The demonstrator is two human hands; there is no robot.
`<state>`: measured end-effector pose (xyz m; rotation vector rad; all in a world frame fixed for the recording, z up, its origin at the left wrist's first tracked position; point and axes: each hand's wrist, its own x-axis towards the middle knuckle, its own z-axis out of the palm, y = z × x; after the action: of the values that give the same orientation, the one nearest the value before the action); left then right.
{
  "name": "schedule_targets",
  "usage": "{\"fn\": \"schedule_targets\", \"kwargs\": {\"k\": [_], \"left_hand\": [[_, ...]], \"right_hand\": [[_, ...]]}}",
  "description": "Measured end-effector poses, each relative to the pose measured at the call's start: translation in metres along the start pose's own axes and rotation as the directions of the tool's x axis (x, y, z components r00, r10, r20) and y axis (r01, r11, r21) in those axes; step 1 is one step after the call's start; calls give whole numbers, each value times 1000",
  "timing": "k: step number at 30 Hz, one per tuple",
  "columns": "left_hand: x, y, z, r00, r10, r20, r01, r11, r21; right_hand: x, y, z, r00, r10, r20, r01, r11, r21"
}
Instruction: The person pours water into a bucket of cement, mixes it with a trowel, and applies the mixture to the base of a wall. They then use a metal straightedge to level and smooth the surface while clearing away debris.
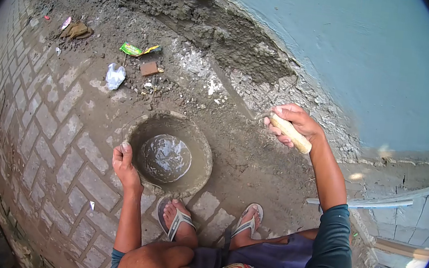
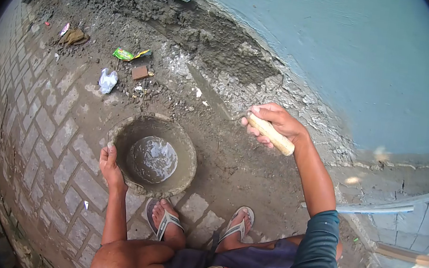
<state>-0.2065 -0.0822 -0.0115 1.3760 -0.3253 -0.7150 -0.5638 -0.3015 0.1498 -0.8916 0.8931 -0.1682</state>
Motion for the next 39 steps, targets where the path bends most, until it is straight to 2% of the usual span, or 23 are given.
{"fn": "schedule_targets", "kwargs": {"k": [3,4,5,7,8,10,11,12,13,16,18,19,21,22,24,28,30,31,33,35,37,38,39], "left_hand": [[4,-5,1,1000,22,13,-21,1000,-5],[5,-4,2,1000,21,11,-21,1000,-14],[4,-2,3,1000,23,16,-23,1000,-17],[0,-1,4,1000,5,16,-5,1000,-6],[0,1,7,999,10,31,-10,1000,-10],[0,1,13,998,11,62,-10,1000,-9],[-1,2,18,997,31,70,-31,1000,-3],[-4,9,25,995,38,95,-39,999,14],[-5,9,31,992,33,123,-30,999,-30],[-7,4,40,982,62,178,-71,996,45],[-14,8,47,982,50,182,-72,990,120],[-15,7,48,978,64,197,-93,985,143],[-14,7,47,972,75,221,-115,979,170],[-13,7,44,975,54,215,-78,991,108],[-15,7,39,977,20,212,-31,998,50],[-15,1,26,971,74,225,-81,996,21],[-18,-4,22,971,112,212,-119,993,22],[-20,-3,20,977,103,188,-111,993,31],[-20,0,20,980,104,168,-109,994,22],[-20,4,18,989,37,145,-30,998,-48],[-17,5,12,988,81,133,-86,996,38],[-12,2,7,990,59,130,-58,998,-14],[-9,-2,3,992,33,118,-25,998,-62]], "right_hand": [[-3,-8,-30,954,-200,-223,223,971,81],[-18,-12,-28,945,-264,-194,282,957,67],[-36,-14,-24,929,-266,-255,279,960,15],[-60,-18,-4,929,-303,-215,269,947,-175],[-64,-19,6,934,-284,-218,253,954,-162],[-56,-12,29,961,-257,-104,115,713,-692],[-44,-3,40,971,-222,-89,106,731,-674],[-29,9,52,947,-321,-25,84,324,-942],[-12,21,68,917,-388,96,37,-157,-987],[41,58,112,923,-347,165,-1,-431,-902],[78,80,135,931,-344,126,-91,-549,-831],[88,82,147,931,-343,124,-88,-542,-836],[101,81,160,983,-103,154,98,-418,-903],[104,74,160,983,-101,151,97,-412,-906],[109,55,156,983,104,154,178,-288,-941],[121,83,102,951,115,286,304,-197,-932],[118,89,83,918,365,156,101,165,-981],[112,95,79,916,368,159,105,160,-981],[89,108,76,923,340,183,-97,663,-742],[82,118,75,958,251,138,-59,644,-763],[78,117,74,969,151,194,72,582,-810],[71,112,73,978,128,165,63,571,-819],[64,106,74,975,126,181,53,664,-746]]}}
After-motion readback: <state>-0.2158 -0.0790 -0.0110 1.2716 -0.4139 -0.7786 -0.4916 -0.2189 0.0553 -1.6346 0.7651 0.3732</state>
